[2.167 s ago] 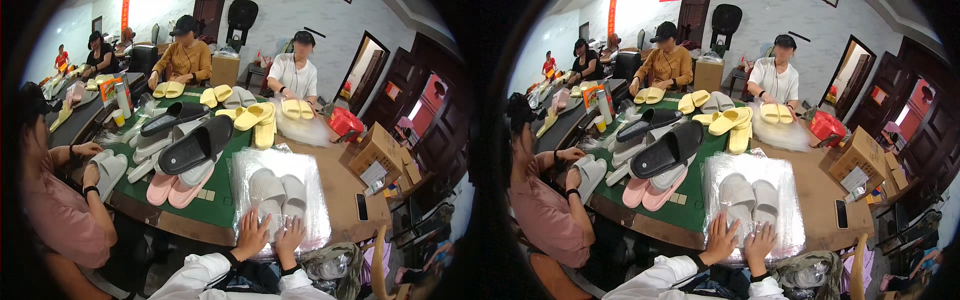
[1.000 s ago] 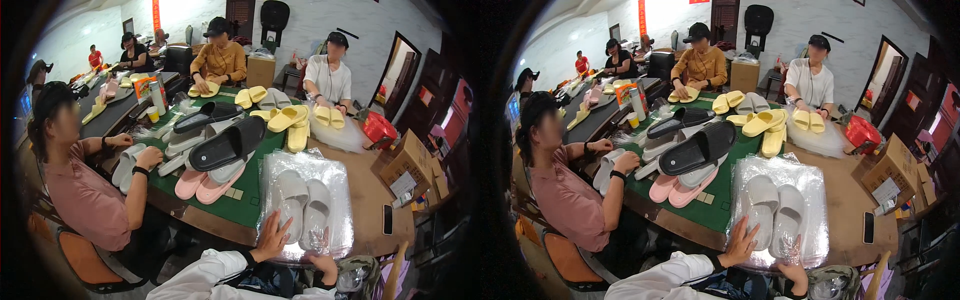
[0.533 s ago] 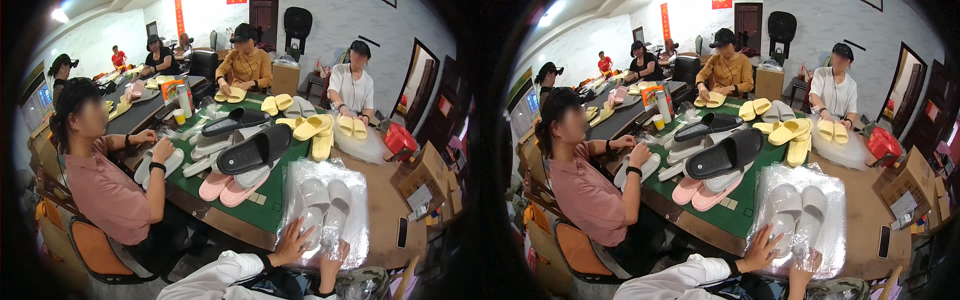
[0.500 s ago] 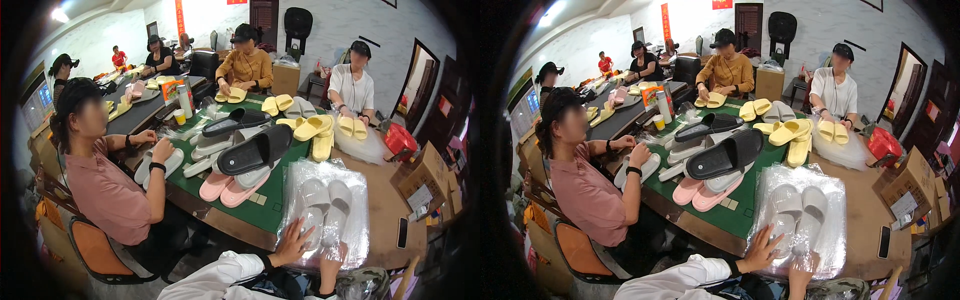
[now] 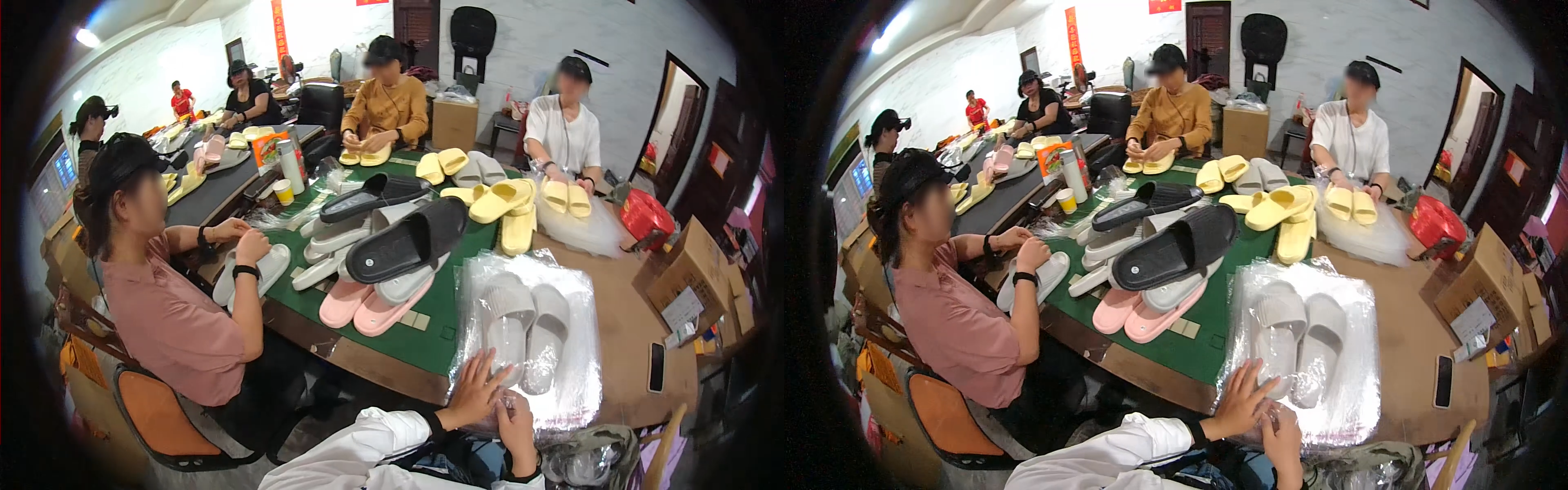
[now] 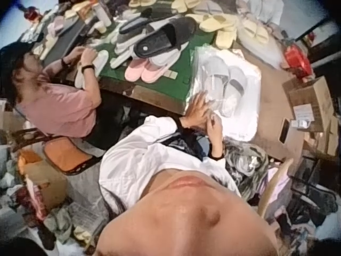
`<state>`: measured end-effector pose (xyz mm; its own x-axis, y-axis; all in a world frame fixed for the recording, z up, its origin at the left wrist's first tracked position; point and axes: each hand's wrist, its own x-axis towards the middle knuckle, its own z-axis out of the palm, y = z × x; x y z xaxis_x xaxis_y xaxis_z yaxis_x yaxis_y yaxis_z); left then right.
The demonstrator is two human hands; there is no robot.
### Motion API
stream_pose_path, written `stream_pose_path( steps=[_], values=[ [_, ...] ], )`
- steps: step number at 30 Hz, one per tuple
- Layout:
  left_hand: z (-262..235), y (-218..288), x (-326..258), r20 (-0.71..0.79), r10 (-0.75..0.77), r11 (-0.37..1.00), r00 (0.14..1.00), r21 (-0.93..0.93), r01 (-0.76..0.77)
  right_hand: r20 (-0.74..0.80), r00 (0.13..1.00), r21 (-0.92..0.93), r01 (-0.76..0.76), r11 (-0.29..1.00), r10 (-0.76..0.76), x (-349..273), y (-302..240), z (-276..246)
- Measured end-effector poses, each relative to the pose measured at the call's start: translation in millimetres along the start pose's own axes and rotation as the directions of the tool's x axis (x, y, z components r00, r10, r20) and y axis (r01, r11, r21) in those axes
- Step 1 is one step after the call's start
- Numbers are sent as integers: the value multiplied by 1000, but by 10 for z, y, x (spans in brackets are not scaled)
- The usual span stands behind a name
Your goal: The recorder is taking pairs of slippers, checking them, and putting them into individual plastic bags at a communal work table.
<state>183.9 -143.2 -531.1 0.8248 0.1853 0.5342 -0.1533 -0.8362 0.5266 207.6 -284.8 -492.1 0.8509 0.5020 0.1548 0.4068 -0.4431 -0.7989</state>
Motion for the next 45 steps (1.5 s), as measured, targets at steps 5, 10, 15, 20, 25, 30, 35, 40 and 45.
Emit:
stream_pose_path(
  steps=[5, 10, 15, 20, 25, 30, 35, 40, 45],
  values=[
    [-11, 46, 81, 29, -37, 999, 999, -1, 37, 70, 997, 12, -30, 999, 29, -5, -2, -71],
    [-354, 193, 303, -20, -69, 968, 997, -242, 62, -64, 992, 196, 117, 974, -107, -7, -311, -144],
    [-657, 476, 527, 139, -186, 866, 973, -444, 229, 196, 977, 559, -179, 810, 81, -275, -308, -381],
    [-652, 483, 504, 119, -211, 665, 970, -711, 231, 727, 659, 594, -467, 655, -190, -510, -159, -597],
    [-725, 561, 505, 203, -242, 555, 949, -773, 307, 601, 799, 726, -550, 414, 8, -570, -267, -583],
    [-722, 687, 469, 153, -154, 621, 976, -754, 216, 491, 820, 840, -535, 90, 296, -468, 51, -415],
    [-776, 801, 433, 231, -67, 635, 971, -741, 220, 588, 804, 705, -565, -428, -91, -453, 187, -304],
    [-813, 823, 394, 183, -19, 738, 983, -661, 137, 694, 720, 692, -667, -276, -1, -438, -34, -347],
    [-776, 867, 352, 218, 51, 841, 975, -536, 76, 597, 777, 800, -595, -76, 199, -443, -128, -376]
  ],
)
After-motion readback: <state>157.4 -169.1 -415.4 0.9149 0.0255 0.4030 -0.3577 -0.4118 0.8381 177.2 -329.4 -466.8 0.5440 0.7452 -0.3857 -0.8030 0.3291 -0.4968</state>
